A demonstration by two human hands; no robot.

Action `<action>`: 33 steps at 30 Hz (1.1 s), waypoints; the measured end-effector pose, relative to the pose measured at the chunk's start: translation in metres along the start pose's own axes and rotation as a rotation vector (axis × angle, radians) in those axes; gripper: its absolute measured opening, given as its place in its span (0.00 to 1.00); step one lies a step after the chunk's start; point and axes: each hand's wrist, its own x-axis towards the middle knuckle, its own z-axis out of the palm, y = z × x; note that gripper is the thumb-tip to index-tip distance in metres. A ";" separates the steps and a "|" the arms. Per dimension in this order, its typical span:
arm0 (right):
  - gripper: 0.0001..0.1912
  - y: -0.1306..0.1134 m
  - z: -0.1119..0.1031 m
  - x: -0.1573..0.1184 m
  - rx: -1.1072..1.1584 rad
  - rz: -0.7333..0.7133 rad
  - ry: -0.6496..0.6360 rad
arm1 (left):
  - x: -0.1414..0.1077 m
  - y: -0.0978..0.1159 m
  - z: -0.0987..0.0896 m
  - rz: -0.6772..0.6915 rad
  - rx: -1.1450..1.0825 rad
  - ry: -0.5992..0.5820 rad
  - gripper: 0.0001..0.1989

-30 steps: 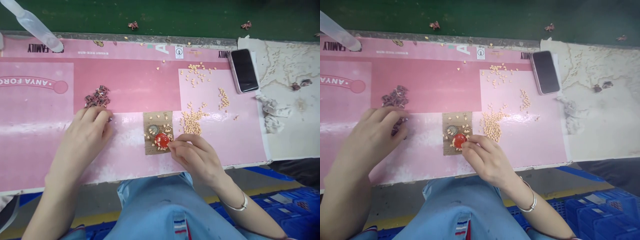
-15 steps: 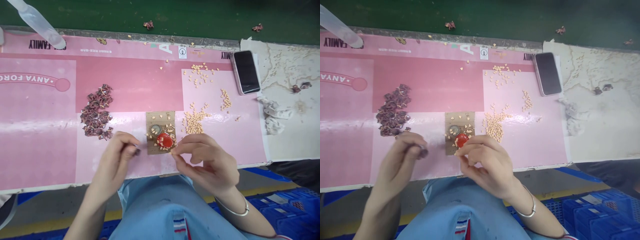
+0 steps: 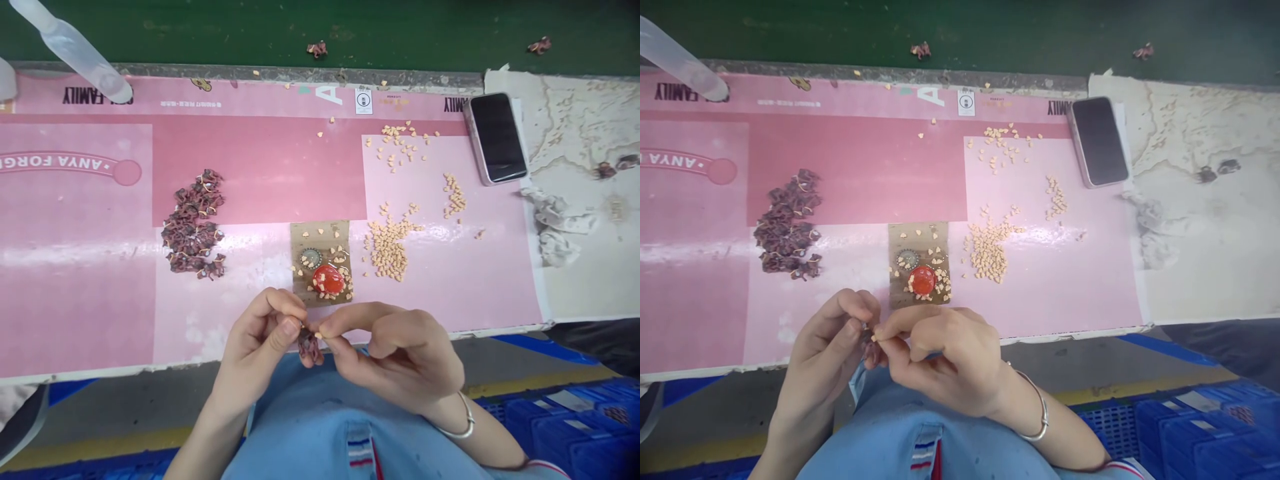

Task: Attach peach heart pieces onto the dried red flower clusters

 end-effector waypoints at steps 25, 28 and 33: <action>0.08 0.068 -0.074 -0.034 -0.622 0.193 0.347 | 0.011 0.046 0.002 0.426 0.923 0.693 0.02; 0.05 0.087 -0.095 -0.039 -0.765 0.234 0.257 | 0.053 0.079 -0.032 0.443 1.142 0.614 0.12; 0.04 0.091 -0.095 -0.026 -0.657 0.195 0.164 | 0.177 0.147 -0.075 0.534 1.519 0.468 0.31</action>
